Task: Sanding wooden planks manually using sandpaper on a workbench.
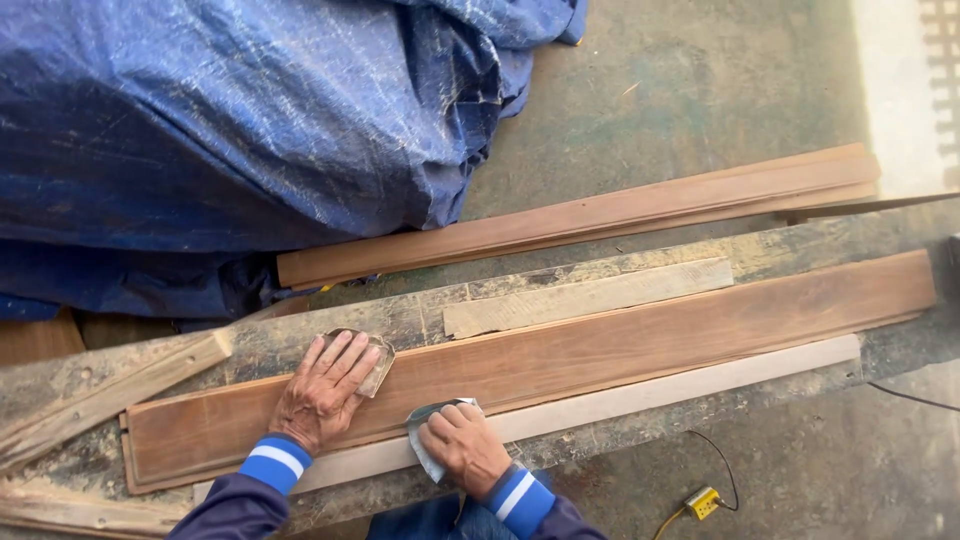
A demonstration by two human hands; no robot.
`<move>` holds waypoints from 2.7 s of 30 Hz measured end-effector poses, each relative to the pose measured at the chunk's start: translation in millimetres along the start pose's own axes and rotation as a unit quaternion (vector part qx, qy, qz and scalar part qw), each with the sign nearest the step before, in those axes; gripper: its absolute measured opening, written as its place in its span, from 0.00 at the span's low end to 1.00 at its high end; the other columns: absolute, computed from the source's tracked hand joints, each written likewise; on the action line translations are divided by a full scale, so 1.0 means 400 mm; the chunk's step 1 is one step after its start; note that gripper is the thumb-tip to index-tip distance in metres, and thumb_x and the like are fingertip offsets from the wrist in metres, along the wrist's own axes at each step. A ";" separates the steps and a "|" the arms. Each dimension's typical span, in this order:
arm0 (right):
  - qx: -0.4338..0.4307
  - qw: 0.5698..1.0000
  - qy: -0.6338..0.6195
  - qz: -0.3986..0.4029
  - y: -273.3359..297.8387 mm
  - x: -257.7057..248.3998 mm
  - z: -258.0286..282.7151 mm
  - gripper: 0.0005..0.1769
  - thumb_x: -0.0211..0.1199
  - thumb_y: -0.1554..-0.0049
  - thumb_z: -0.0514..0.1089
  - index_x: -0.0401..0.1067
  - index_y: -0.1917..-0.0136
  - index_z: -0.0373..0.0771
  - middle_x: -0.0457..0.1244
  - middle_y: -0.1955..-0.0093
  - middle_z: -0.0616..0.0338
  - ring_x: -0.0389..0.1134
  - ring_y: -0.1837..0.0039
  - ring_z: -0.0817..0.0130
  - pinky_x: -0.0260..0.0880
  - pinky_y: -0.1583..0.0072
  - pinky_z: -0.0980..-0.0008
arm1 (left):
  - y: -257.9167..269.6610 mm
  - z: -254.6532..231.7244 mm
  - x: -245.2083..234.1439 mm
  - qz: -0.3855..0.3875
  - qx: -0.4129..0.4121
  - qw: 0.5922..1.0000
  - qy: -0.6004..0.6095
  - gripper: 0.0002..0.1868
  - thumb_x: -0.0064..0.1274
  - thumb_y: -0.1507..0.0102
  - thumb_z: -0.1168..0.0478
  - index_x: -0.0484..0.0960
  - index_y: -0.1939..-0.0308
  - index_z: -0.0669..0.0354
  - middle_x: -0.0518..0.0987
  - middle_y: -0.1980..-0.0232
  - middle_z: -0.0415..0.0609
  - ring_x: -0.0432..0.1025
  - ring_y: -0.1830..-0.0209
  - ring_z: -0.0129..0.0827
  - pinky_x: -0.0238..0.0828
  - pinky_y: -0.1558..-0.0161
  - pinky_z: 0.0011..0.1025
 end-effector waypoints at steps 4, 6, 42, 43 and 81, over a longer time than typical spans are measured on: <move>0.010 0.996 0.059 -0.071 0.187 -0.027 -0.188 0.19 0.66 0.48 0.37 0.72 0.42 0.37 0.64 0.47 0.53 0.67 0.44 0.57 0.70 0.43 0.55 | -0.001 -0.001 0.002 -0.007 0.003 1.000 0.003 0.33 0.56 0.41 0.54 0.71 0.31 0.47 0.69 0.27 0.46 0.61 0.26 0.41 0.52 0.26 0.48; 0.137 0.970 0.116 -0.165 0.335 -0.098 -0.321 0.20 0.72 0.52 0.38 0.76 0.45 0.40 0.69 0.46 0.54 0.72 0.45 0.57 0.73 0.44 0.56 | -0.001 0.003 0.000 -0.003 -0.003 1.000 0.001 0.32 0.56 0.41 0.54 0.71 0.31 0.47 0.69 0.27 0.45 0.60 0.26 0.41 0.51 0.26 0.48; 0.287 0.868 0.261 -0.311 0.377 -0.177 -0.566 0.22 0.62 0.41 0.36 0.71 0.33 0.37 0.69 0.37 0.45 0.72 0.38 0.50 0.74 0.38 0.55 | 0.002 0.010 0.018 0.009 -0.015 1.000 0.000 0.33 0.55 0.42 0.54 0.70 0.32 0.46 0.68 0.27 0.45 0.59 0.26 0.39 0.50 0.26 0.47; 0.286 0.868 0.260 -0.310 0.415 -0.217 -0.608 0.22 0.62 0.41 0.36 0.71 0.33 0.37 0.69 0.37 0.45 0.72 0.38 0.50 0.74 0.38 0.55 | 0.002 0.014 0.018 0.010 -0.016 1.000 0.000 0.33 0.55 0.42 0.54 0.70 0.32 0.46 0.68 0.27 0.45 0.59 0.26 0.39 0.50 0.26 0.47; 0.423 0.793 0.280 -0.337 0.307 -0.194 -0.500 0.14 0.64 0.38 0.43 0.76 0.42 0.32 0.70 0.44 0.41 0.74 0.47 0.49 0.77 0.45 0.55 | 0.033 -0.069 0.057 0.088 0.135 0.986 0.037 0.36 0.58 0.42 0.53 0.69 0.29 0.47 0.66 0.25 0.47 0.57 0.25 0.41 0.47 0.26 0.49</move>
Point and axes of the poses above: each hand's wrist, its own y-axis away from the middle knuckle, its own x-axis out of the palm, z = x × y, the point moved 4 cm from there along -y, towards the middle knuckle
